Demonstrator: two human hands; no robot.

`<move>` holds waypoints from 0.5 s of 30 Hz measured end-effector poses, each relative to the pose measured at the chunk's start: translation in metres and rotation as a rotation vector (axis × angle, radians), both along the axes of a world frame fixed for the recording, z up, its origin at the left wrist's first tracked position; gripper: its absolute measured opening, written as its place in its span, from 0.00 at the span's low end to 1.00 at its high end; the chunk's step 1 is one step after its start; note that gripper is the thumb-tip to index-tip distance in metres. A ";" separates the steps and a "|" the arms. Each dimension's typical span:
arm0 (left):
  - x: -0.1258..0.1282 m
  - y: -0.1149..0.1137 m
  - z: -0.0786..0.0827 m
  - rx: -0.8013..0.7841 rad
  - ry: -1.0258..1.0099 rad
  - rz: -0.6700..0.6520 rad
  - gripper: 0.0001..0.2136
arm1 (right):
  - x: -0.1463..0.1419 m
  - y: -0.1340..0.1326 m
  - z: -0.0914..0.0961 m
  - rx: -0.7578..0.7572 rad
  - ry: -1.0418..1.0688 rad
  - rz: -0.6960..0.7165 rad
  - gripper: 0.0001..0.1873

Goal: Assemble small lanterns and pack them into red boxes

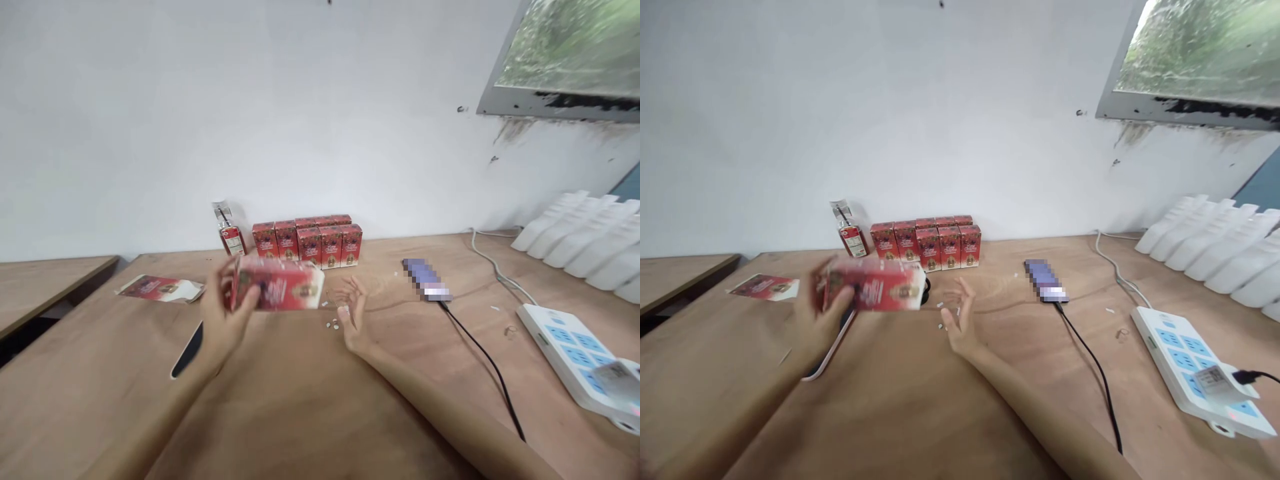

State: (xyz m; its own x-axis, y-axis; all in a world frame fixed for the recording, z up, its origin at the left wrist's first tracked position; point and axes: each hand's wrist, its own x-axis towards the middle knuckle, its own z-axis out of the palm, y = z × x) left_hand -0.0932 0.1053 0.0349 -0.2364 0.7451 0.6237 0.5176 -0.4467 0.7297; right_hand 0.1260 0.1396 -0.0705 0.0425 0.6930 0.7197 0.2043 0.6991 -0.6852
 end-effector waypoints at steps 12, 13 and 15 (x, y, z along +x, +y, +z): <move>0.035 -0.024 -0.078 -0.223 -0.370 -0.243 0.22 | -0.019 -0.021 -0.003 -0.306 0.240 0.203 0.23; 0.033 -0.024 -0.078 -0.232 -0.378 -0.258 0.21 | -0.020 -0.020 -0.004 -0.326 0.264 0.201 0.22; 0.030 -0.024 -0.077 -0.263 -0.399 -0.292 0.21 | -0.020 -0.019 -0.004 -0.368 0.304 0.185 0.20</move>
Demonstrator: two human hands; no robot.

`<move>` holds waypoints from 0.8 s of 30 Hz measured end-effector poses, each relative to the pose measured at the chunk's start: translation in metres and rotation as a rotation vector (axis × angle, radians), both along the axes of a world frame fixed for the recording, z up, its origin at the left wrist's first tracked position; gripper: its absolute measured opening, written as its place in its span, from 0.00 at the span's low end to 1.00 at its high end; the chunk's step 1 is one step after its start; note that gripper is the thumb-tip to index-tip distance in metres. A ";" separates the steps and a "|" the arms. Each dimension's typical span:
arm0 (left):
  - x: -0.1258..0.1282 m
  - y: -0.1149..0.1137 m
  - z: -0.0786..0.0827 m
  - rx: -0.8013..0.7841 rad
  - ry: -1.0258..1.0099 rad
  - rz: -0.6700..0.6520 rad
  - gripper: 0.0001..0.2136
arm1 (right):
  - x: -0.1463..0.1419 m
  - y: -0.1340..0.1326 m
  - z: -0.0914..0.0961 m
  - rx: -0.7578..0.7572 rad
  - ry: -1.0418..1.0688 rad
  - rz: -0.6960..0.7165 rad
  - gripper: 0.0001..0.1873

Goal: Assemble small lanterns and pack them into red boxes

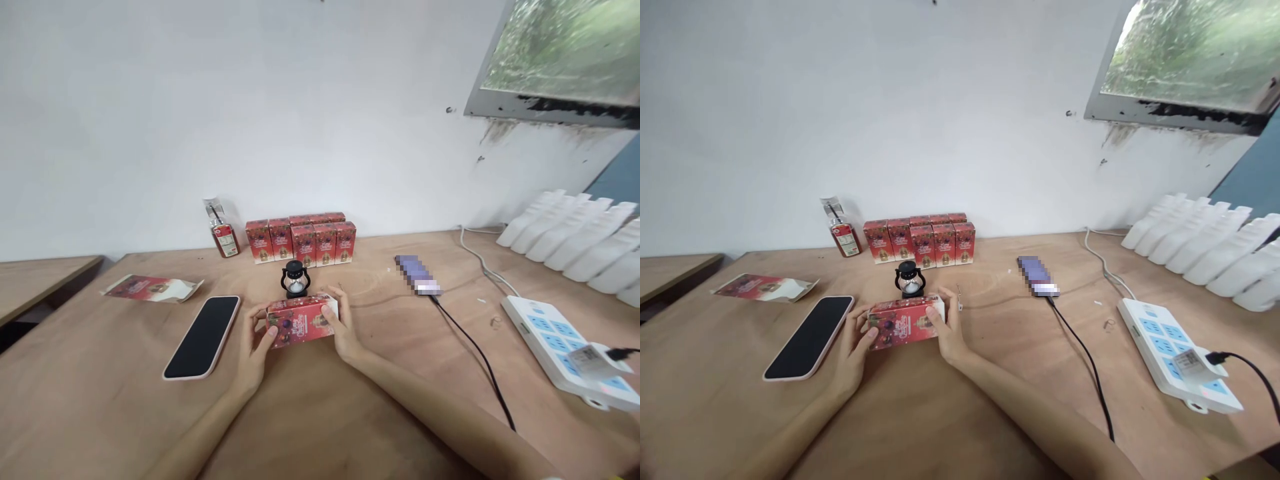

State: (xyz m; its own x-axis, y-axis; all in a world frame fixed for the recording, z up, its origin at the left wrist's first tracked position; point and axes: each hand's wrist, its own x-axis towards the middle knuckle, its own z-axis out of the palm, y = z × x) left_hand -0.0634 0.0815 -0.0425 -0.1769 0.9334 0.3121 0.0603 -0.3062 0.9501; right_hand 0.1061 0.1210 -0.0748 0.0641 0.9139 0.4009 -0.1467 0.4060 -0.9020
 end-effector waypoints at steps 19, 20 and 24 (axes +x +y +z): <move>-0.006 0.001 -0.003 -0.079 -0.027 -0.086 0.20 | 0.003 -0.002 0.014 -0.140 0.215 -0.023 0.18; -0.006 0.000 -0.002 -0.073 -0.005 -0.080 0.20 | 0.003 -0.003 0.015 -0.140 0.216 -0.026 0.18; -0.006 0.000 -0.003 -0.037 0.059 -0.039 0.21 | 0.003 -0.002 0.016 -0.131 0.197 -0.043 0.18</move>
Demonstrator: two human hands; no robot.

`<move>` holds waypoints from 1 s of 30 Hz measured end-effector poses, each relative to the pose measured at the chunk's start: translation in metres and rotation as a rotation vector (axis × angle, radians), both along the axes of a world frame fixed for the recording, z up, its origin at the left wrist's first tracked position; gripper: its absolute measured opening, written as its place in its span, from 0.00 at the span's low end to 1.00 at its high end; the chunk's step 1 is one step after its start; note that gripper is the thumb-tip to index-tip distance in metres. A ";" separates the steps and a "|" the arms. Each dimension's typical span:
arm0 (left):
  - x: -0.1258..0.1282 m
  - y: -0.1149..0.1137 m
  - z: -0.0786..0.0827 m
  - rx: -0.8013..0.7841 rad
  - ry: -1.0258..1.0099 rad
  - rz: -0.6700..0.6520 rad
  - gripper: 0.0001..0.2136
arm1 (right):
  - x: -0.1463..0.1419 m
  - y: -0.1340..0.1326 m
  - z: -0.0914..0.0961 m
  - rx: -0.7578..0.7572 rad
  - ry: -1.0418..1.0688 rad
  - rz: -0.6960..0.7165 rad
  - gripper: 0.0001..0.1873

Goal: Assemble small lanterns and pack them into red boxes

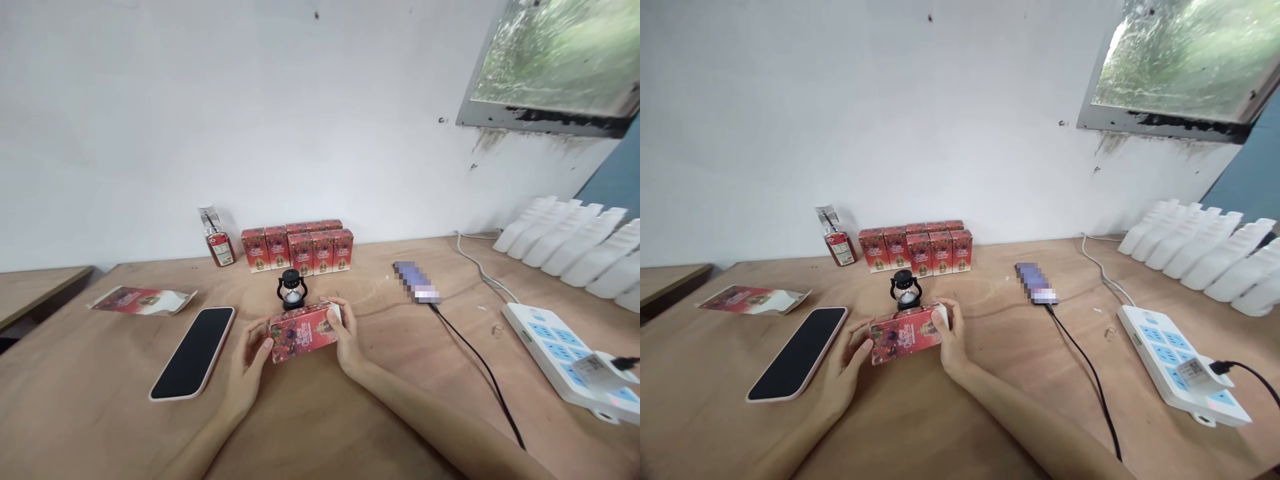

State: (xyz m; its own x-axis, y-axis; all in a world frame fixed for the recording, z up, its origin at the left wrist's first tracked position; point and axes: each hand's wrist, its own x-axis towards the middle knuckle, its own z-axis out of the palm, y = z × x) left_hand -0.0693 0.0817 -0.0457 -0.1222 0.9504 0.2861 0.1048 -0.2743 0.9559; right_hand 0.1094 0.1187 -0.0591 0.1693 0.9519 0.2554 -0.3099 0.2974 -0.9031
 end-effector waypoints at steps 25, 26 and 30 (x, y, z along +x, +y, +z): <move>-0.019 0.019 -0.019 -0.026 0.012 0.416 0.21 | 0.004 -0.010 0.007 0.212 -0.242 0.176 0.21; -0.019 0.017 -0.017 -0.013 0.018 0.417 0.20 | 0.003 -0.012 0.010 0.229 -0.276 0.192 0.22; -0.016 0.011 -0.009 0.000 -0.032 0.279 0.18 | 0.002 -0.017 0.015 0.226 -0.369 0.204 0.23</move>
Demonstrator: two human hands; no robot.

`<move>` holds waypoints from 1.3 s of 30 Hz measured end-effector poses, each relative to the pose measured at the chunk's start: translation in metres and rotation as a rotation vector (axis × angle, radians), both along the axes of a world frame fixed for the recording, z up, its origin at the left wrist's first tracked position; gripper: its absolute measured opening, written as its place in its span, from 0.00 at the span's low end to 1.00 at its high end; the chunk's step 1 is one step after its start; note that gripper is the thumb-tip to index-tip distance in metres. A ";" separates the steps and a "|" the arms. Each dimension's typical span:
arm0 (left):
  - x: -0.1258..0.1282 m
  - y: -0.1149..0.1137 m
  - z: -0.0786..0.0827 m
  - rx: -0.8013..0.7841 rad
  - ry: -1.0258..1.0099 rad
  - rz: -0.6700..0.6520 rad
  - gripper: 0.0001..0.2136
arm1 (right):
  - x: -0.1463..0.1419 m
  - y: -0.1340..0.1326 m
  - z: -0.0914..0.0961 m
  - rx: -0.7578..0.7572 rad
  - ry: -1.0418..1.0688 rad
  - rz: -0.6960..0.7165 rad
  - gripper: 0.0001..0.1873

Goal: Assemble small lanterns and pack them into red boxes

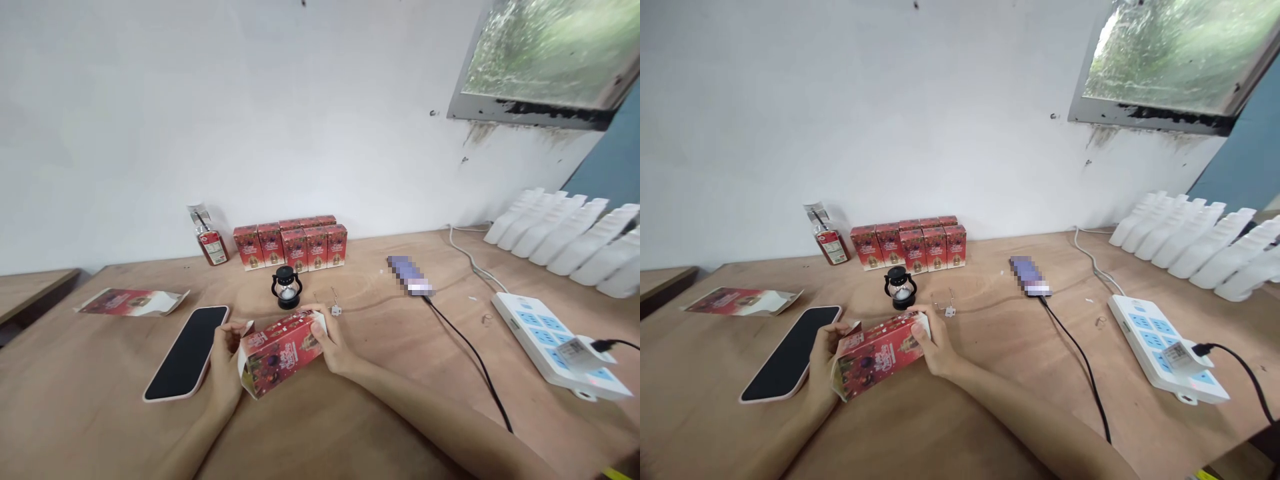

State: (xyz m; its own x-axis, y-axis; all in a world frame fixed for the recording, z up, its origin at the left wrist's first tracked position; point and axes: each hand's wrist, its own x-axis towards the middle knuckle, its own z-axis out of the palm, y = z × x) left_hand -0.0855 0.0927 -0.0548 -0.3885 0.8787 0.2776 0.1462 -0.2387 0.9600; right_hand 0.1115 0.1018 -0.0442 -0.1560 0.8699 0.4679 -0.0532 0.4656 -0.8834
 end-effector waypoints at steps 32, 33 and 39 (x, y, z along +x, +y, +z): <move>0.000 -0.005 0.004 -0.102 0.235 -0.162 0.15 | 0.000 0.008 -0.014 0.089 -0.005 -0.295 0.14; -0.001 -0.003 0.003 -0.152 0.180 -0.189 0.15 | 0.000 0.007 -0.012 0.134 -0.033 -0.295 0.14; -0.004 0.001 -0.001 -0.195 0.041 -0.212 0.17 | 0.003 0.003 -0.010 0.229 -0.117 -0.264 0.15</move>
